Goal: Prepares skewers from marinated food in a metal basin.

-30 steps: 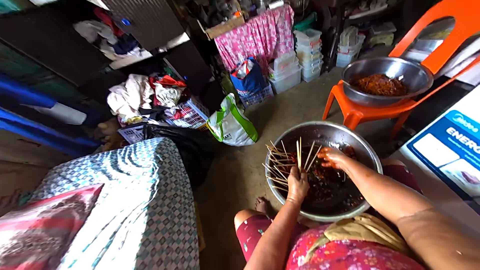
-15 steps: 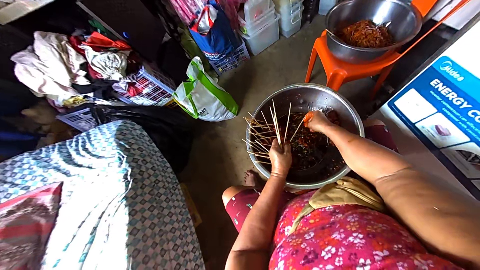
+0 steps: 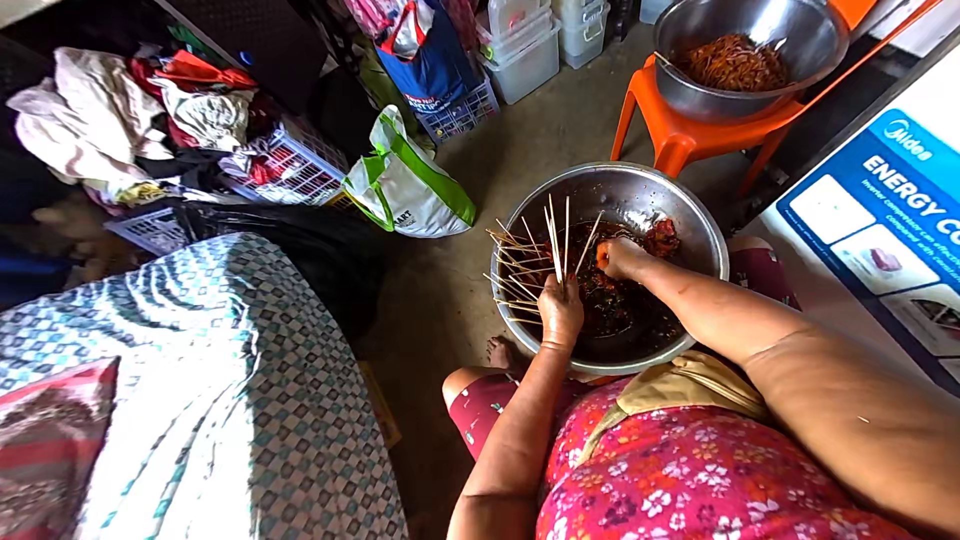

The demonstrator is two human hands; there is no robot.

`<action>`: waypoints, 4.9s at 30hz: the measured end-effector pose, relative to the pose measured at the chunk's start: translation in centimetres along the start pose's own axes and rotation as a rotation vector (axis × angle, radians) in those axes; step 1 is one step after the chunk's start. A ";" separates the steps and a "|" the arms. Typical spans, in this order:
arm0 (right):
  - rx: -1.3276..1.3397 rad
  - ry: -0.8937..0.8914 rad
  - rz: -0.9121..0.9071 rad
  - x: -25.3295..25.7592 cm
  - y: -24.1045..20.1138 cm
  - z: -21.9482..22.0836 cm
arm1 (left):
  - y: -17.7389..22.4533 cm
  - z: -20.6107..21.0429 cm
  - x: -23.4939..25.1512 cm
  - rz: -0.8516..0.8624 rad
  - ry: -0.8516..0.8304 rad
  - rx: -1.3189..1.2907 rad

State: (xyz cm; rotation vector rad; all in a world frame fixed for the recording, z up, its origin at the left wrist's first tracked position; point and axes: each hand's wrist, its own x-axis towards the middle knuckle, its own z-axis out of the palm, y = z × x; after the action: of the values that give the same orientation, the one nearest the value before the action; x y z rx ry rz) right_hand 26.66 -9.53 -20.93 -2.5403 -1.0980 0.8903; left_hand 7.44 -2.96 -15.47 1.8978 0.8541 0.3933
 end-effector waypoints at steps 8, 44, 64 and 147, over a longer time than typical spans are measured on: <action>0.027 -0.042 0.041 0.4 -0.3 1.4 | -0.2 0.1 0.0 0.016 -0.027 -0.048; 1.688 0.221 0.171 -0.9 -0.3 -3.7 | 2.1 -0.5 -0.6 -0.044 -0.152 0.303; 1.757 0.101 0.298 -2.2 -2.1 -4.2 | 3.2 0.4 -1.9 -0.053 -0.237 0.399; 1.705 0.176 0.085 -2.3 -1.2 -4.4 | 2.4 -0.5 -0.9 -0.027 -0.223 0.326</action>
State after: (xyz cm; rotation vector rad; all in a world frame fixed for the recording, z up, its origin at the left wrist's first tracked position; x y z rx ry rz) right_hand 27.49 -10.28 -15.93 -1.1312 0.0544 0.9141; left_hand 7.48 -3.95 -13.07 2.1772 0.8293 0.0219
